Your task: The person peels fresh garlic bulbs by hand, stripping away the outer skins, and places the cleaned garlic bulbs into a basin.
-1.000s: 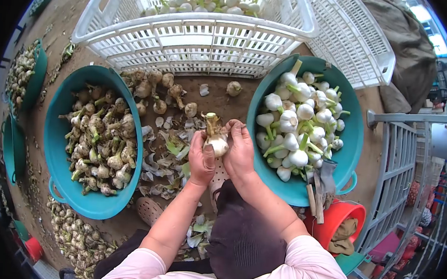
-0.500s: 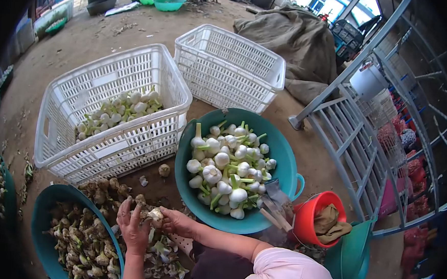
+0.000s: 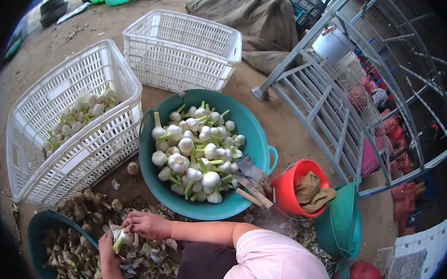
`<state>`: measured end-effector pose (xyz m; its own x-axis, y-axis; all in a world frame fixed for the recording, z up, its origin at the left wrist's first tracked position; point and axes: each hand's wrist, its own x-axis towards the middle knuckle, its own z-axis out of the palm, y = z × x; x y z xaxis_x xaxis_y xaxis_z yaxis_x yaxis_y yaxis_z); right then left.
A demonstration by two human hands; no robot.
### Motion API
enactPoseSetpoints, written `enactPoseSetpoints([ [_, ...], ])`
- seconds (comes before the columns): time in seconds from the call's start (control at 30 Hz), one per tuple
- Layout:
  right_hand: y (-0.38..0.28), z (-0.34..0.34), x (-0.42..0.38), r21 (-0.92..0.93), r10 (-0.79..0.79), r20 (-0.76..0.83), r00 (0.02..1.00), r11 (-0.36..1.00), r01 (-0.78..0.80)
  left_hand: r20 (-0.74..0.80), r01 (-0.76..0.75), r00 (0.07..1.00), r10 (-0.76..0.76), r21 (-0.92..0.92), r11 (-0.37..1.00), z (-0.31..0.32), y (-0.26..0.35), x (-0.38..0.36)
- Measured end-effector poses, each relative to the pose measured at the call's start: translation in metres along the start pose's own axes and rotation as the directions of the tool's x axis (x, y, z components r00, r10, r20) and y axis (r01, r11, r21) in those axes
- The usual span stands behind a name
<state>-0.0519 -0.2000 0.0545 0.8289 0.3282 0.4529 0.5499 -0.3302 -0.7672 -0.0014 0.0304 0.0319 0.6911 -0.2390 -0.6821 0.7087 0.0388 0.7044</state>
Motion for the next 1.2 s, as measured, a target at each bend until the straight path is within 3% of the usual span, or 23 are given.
enactPoseSetpoints([
  [0.07,-0.008,-0.005,0.004,-0.111,-0.025,-0.086,0.996,0.994,0.016,-0.111,-0.057,0.993,0.051,-0.053,0.997,0.003,-0.005,0.004],
  [0.13,-0.02,-0.01,0.016,-0.12,-0.124,-0.088,0.988,0.986,0.113,-0.085,-0.212,0.975,0.205,-0.094,0.973,0.019,-0.012,0.008],
  [0.2,-0.014,0.0,0.018,-0.047,-0.124,-0.009,0.992,0.991,0.123,-0.13,-0.172,0.98,0.149,-0.183,0.968,0.034,-0.011,0.01],
  [0.33,0.005,-0.002,0.025,-0.079,-0.091,-0.069,0.994,0.993,0.085,-0.123,-0.082,0.992,0.013,-0.575,0.814,0.069,-0.001,0.001],
  [0.37,0.002,-0.007,0.027,-0.03,-0.015,-0.109,0.994,0.999,0.012,-0.118,-0.12,0.991,0.066,-0.542,0.832,0.07,0.002,-0.008],
  [0.4,0.007,-0.005,0.024,0.093,0.071,-0.195,0.978,0.994,-0.054,-0.1,-0.146,0.989,0.111,-0.497,0.855,0.068,0.002,-0.017],
  [0.43,0.004,-0.005,0.02,0.441,0.436,-0.23,0.87,0.844,-0.306,-0.069,-0.322,0.947,0.314,-0.151,0.935,0.066,0.002,-0.026],
  [0.47,0.011,-0.003,0.017,0.756,0.72,-0.173,0.672,0.534,-0.378,0.063,-0.469,0.882,0.466,0.204,0.86,0.066,-0.001,-0.037],
  [0.5,0.023,-0.009,0.016,0.814,0.762,-0.183,0.622,0.471,-0.339,0.304,-0.576,0.817,0.491,0.466,0.671,0.067,-0.004,-0.055],
  [0.53,0.035,-0.017,0.015,0.86,0.798,-0.202,0.568,0.422,-0.287,0.549,-0.685,0.727,0.412,0.616,0.388,0.067,-0.007,-0.069],
  [0.57,0.038,-0.023,0.017,0.853,0.791,-0.184,0.583,0.424,-0.306,0.693,-0.714,0.7,0.173,0.68,0.167,0.061,-0.012,-0.075],
  [0.6,0.037,-0.026,0.018,0.845,0.784,-0.168,0.597,0.426,-0.322,0.688,-0.689,0.724,-0.04,0.724,-0.007,0.057,-0.014,-0.077],
  [0.67,0.026,-0.023,0.022,0.824,0.782,-0.147,0.606,0.435,-0.362,0.626,-0.603,0.759,0.181,0.78,-0.169,0.055,-0.003,-0.078],
  [0.7,0.018,-0.019,0.024,0.796,0.766,-0.113,0.633,0.451,-0.403,0.567,-0.572,0.722,0.396,0.812,-0.121,0.055,0.001,-0.07],
  [0.73,0.014,-0.015,0.024,0.764,0.749,-0.08,0.658,0.469,-0.442,0.428,-0.556,0.674,0.602,0.831,0.031,0.064,0.013,-0.068],
  [0.8,0.011,-0.009,0.023,0.738,0.729,-0.074,0.68,0.499,-0.455,0.205,-0.564,0.61,0.766,0.791,0.238,0.074,0.029,-0.06],
  [0.87,0.004,-0.007,0.027,0.676,0.665,-0.074,0.743,0.581,-0.453,0.144,-0.586,0.56,0.816,0.765,0.267,0.08,0.038,-0.052],
  [0.93,0.001,-0.01,0.031,0.615,0.627,-0.111,0.771,0.653,-0.442,0.105,-0.588,0.572,0.814,0.744,0.317,0.08,0.033,-0.046],
  [1.0,0.0,-0.014,0.032,0.357,0.422,-0.189,0.887,0.871,-0.338,0.19,-0.619,0.596,0.78,0.728,0.296,0.075,0.026,-0.042],
  [1.07,-0.002,-0.015,0.031,0.35,0.421,-0.183,0.888,0.872,-0.342,0.183,-0.627,0.584,0.791,0.72,0.297,0.08,0.027,-0.045],
  [1.13,-0.001,-0.014,0.031,0.42,0.428,-0.148,0.892,0.843,-0.335,0.04,-0.593,0.598,0.801,0.694,0.408,0.086,0.031,-0.049],
  [1.2,-0.001,-0.015,0.031,0.361,0.377,-0.16,0.912,0.882,-0.301,0.072,-0.586,0.594,0.801,0.721,0.37,0.085,0.031,-0.049],
])
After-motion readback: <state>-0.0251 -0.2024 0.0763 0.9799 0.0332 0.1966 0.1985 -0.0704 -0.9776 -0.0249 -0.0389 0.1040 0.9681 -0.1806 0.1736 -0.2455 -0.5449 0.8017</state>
